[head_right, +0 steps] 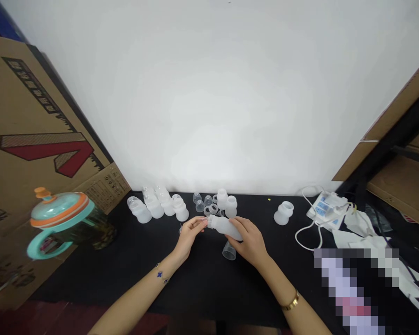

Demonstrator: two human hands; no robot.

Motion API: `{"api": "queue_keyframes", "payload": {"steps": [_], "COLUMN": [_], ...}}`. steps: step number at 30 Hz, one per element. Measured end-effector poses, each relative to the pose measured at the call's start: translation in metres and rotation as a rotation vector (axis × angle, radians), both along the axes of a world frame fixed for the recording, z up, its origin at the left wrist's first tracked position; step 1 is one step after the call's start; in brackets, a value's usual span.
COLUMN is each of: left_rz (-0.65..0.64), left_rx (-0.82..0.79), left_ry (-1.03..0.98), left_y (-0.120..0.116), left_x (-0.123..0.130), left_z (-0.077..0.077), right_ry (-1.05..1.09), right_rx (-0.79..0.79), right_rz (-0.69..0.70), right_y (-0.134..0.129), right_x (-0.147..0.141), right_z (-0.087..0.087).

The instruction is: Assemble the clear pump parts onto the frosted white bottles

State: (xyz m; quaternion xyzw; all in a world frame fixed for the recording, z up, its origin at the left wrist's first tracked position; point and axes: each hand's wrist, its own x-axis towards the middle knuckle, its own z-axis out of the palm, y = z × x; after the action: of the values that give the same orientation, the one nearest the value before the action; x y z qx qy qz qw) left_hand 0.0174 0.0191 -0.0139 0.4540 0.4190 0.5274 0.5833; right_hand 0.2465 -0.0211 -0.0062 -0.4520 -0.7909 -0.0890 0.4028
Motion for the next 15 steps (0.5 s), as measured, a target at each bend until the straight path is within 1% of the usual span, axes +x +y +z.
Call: {"api": "queue_keyframes", "payload": {"steps": [6, 15], "left_rz": [-0.055, -0.087], "left_rx": [-0.063, -0.07], "left_ry": [-0.002, -0.004], "left_y": [0.0012, 0.002], "left_x": [-0.0012, -0.0027], "left_z": [-0.0025, -0.0042], "right_ry": [-0.01, -0.024], "right_rx": [0.017, 0.023], "right_rz": [0.04, 0.051], "right_y": [-0.002, -0.003], "right_x": [-0.0019, -0.0029], "right_z": [0.0039, 0.0046]}}
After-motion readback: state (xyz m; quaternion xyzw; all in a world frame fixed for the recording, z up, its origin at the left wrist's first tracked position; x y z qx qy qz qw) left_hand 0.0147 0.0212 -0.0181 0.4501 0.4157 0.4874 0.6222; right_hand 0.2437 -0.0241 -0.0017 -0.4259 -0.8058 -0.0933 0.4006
